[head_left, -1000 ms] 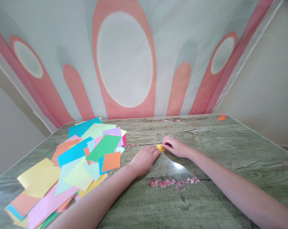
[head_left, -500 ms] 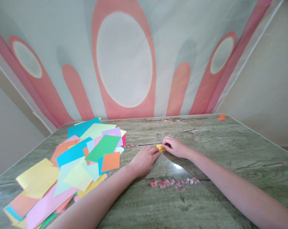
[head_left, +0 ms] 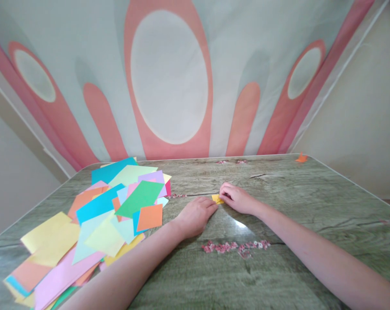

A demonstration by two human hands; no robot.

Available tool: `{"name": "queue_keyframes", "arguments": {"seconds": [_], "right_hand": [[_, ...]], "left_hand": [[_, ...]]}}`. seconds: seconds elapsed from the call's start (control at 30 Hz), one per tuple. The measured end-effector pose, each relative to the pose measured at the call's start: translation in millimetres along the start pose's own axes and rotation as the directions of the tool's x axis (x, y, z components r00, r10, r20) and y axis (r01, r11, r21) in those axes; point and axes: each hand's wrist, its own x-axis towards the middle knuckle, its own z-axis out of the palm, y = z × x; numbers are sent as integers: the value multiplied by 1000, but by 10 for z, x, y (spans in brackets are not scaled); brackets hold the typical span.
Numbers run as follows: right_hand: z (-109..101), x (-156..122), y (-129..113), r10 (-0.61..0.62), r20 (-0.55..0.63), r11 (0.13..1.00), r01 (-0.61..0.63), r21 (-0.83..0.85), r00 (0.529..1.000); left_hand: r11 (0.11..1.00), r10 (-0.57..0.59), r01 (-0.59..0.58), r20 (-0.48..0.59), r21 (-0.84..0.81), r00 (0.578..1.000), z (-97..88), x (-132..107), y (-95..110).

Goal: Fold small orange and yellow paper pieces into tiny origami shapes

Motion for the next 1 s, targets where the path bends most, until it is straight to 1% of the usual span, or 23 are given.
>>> {"name": "queue_keyframes", "arguments": {"seconds": [0.27, 1.0], "right_hand": [[19, 7, -12, 33, -11, 999, -33, -10, 999], [26, 31, 24, 52, -11, 998, -52, 18, 999]], "left_hand": [[996, -61, 62, -13, 63, 998, 22, 20, 69], [987, -119, 123, -43, 101, 992, 41, 22, 97]]}}
